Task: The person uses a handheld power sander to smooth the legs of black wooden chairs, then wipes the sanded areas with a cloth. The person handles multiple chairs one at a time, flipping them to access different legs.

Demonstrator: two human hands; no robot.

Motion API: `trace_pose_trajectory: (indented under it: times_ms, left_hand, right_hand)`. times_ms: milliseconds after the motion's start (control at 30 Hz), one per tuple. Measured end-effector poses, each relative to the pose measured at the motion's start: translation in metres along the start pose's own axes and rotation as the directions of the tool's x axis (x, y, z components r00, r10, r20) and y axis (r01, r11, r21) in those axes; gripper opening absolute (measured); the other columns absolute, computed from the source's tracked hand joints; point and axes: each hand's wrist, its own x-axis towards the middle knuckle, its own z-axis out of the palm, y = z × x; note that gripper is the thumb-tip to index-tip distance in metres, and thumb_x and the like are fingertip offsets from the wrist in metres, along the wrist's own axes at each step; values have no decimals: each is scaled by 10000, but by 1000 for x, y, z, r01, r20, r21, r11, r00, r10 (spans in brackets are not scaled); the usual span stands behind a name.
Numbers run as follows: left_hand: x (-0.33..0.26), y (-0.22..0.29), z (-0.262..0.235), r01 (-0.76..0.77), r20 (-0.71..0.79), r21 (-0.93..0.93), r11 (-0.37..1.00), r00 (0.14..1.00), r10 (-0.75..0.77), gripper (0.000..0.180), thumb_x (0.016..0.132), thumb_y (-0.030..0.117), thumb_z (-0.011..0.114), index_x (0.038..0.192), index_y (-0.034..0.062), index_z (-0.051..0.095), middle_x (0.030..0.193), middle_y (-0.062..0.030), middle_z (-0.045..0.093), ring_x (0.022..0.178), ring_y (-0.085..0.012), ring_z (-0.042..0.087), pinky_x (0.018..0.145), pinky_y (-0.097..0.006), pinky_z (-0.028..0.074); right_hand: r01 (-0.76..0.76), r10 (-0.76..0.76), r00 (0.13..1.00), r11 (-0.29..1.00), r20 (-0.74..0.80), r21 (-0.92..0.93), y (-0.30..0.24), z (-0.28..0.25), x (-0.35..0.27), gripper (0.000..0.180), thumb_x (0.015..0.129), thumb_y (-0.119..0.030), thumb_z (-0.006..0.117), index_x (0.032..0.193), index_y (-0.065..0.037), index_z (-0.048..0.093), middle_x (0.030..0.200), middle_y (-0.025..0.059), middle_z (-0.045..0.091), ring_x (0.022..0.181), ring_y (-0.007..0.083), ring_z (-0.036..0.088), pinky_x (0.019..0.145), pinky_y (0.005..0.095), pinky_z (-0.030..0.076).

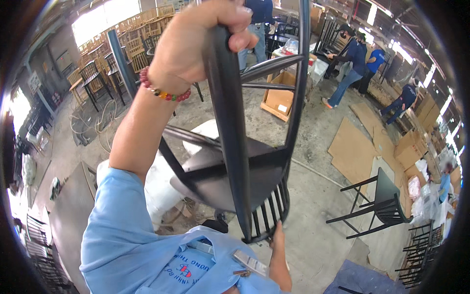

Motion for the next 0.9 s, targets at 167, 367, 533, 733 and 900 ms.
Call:
trace_pose_trajectory:
  times_ms: [167, 367, 533, 733, 900]
  left_hand:
    - [27, -75, -149, 110, -40, 222, 969, 994, -103, 190, 781, 67, 654, 921, 45, 527, 668, -44, 562, 596, -151, 564, 732, -325, 502]
    - [-27, -150, -255, 398, -309, 426, 813, 908, -283, 126, 742, 51, 669, 779, 25, 551, 678, -64, 596, 606, -133, 584, 604, -286, 465]
    - [-118, -162, -277, 525, -490, 316, 790, 803, -338, 171, 718, 5, 728, 778, 49, 574, 767, -39, 609, 764, -157, 598, 698, -307, 482]
    - [-181, -184, -209, 581, -611, 519, 627, 765, -203, 196, 760, 94, 705, 915, 14, 616, 752, -27, 619, 698, -120, 550, 666, -310, 483]
    - [-180, -196, -172, 683, -821, 418, 599, 566, -73, 212, 782, 121, 738, 928, 36, 611, 784, -8, 619, 721, -104, 555, 674, -299, 487]
  right_hand:
    - [151, -96, 986, 866, 138, -476, -77, 92, 51, 492, 931, -452, 600, 1225, -58, 565, 1125, 128, 625, 938, 267, 640, 759, 411, 537]
    - [-60, 102, 994, 840, 48, -539, -84, 83, 92, 337, 939, -355, 601, 1104, -62, 618, 1012, 108, 653, 835, 245, 650, 687, 404, 538]
    - [-141, 327, 943, 551, 57, -822, -66, 55, 104, 279, 934, -297, 588, 1082, -66, 641, 977, 127, 658, 805, 253, 655, 637, 413, 539]
    - [221, 432, 863, 142, 261, -965, -129, 90, 196, 288, 939, -271, 561, 1080, -31, 637, 943, 138, 662, 768, 248, 656, 619, 389, 534]
    - [239, 227, 920, 324, 321, -915, -225, 155, 279, 323, 951, -245, 516, 1119, 13, 612, 975, 148, 664, 789, 264, 655, 633, 403, 536]
